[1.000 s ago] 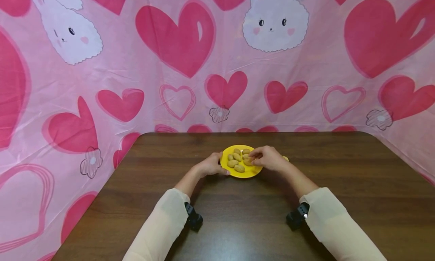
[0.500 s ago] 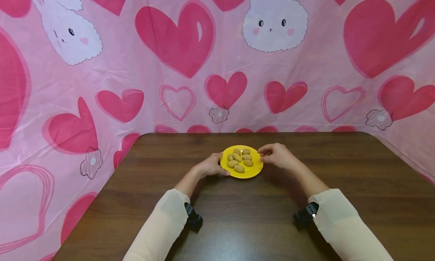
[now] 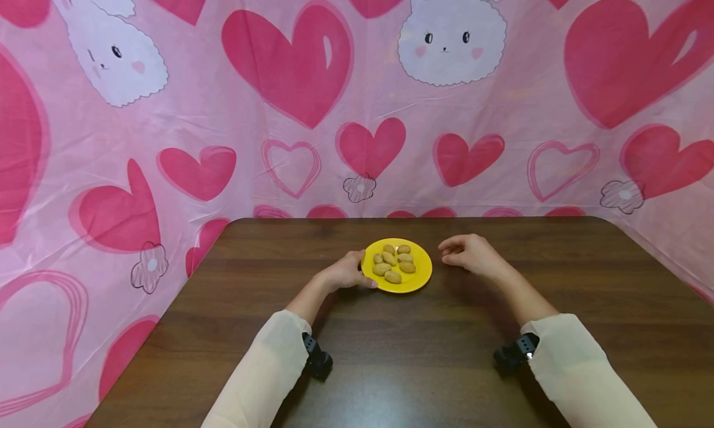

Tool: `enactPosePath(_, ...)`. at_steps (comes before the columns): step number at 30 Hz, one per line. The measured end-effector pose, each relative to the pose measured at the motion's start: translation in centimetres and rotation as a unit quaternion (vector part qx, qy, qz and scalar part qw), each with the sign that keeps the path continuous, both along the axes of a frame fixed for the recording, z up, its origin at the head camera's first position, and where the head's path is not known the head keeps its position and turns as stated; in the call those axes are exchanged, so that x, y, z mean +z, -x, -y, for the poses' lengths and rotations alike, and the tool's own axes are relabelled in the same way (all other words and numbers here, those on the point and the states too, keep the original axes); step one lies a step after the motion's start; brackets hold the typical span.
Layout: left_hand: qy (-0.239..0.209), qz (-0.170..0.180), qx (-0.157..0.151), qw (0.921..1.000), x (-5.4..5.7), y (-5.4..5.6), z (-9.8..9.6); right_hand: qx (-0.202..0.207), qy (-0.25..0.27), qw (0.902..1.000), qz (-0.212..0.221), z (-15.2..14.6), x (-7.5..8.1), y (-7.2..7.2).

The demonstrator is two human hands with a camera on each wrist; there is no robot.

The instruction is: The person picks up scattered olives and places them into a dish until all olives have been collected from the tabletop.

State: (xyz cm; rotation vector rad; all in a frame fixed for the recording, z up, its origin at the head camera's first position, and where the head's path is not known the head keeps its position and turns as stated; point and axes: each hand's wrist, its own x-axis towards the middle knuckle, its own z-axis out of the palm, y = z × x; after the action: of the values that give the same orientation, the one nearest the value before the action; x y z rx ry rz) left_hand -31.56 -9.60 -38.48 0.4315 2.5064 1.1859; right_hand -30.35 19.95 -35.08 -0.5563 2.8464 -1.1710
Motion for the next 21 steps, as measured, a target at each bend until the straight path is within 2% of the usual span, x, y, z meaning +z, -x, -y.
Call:
enactPosePath(8, 0.003, 0.004, 0.002, 1.0000, 0.0, 0.0, -0.1, -0.020, 0.011, 0.9994, 0.025, -1.2, -0.3, 0.0)
enactPosePath(17, 0.005, 0.005, 0.009, 0.9999, -0.1, -0.1, 0.0, -0.021, -0.005, 0.9998, 0.001, -2.6, -0.6, 0.1)
enactPosePath(21, 0.004, 0.001, 0.007, 1.0000, -0.1, -0.1, 0.0, -0.038, -0.019, 0.9991, -0.007, -3.1, -0.7, 0.1)
